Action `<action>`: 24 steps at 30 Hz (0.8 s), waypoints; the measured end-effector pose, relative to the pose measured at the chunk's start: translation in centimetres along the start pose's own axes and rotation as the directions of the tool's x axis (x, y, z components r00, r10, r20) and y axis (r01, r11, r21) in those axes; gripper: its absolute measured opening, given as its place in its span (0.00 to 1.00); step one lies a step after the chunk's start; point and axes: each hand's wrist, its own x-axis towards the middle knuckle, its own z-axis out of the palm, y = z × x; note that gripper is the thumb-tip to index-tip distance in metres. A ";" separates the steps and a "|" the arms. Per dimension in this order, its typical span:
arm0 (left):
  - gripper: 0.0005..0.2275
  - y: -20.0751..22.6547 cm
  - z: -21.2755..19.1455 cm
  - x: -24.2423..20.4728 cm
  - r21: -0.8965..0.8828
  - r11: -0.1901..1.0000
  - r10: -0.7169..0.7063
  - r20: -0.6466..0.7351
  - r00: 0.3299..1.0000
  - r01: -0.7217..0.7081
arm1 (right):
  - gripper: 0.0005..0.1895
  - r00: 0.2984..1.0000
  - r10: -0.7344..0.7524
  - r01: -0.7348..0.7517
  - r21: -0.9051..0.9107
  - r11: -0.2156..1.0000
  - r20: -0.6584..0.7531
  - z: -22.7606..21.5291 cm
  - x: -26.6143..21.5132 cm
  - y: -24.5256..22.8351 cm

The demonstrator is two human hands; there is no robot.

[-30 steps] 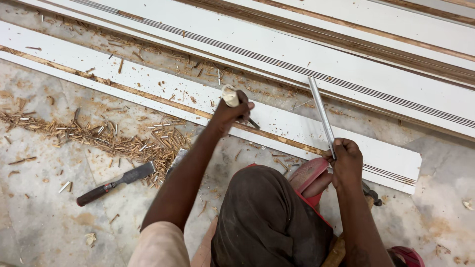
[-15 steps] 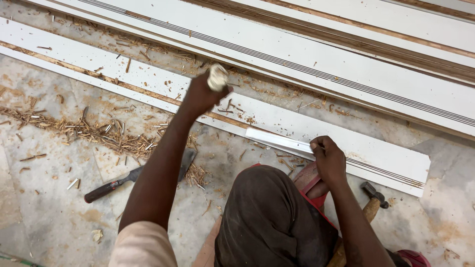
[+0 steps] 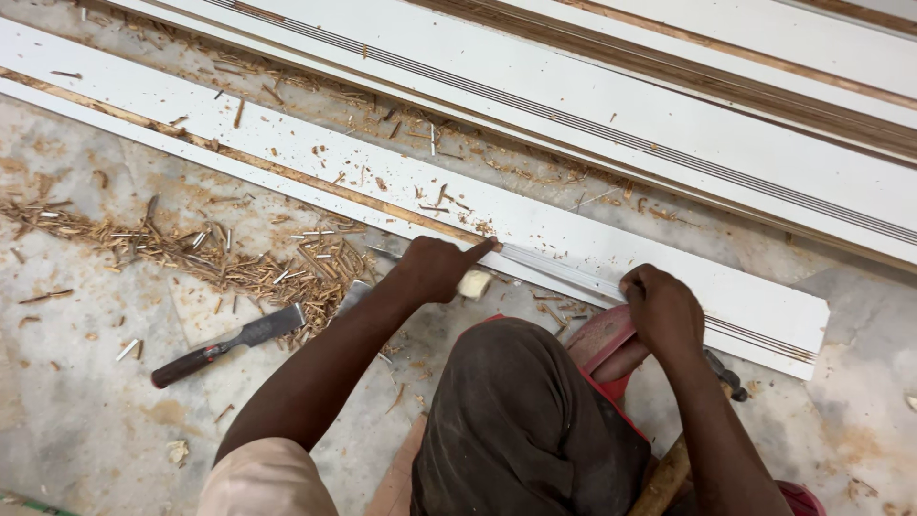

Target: The person sits on the floor and uses a hammer and a small wooden block to repeatedly strike a long white wooden plank. The person adjusts the plank's position and continues hammering along its length.

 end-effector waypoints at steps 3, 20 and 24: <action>0.50 -0.5 0.5 0.0 0.036 0.999 -0.025 0.062 0.998 0.022 | 0.10 0.999 -0.025 0.026 -0.024 0.999 0.022 -0.2 0.1 -0.5; 0.42 -5.8 1.2 -5.1 -0.109 0.964 -0.247 -0.037 0.968 0.242 | 0.17 0.954 -0.246 0.287 -0.287 0.914 0.170 1.8 0.8 -4.3; 0.41 -0.9 0.6 -3.6 -0.133 0.982 -0.129 0.041 0.991 0.134 | 0.14 0.958 -0.206 0.263 -0.331 0.906 0.198 2.0 1.0 -5.4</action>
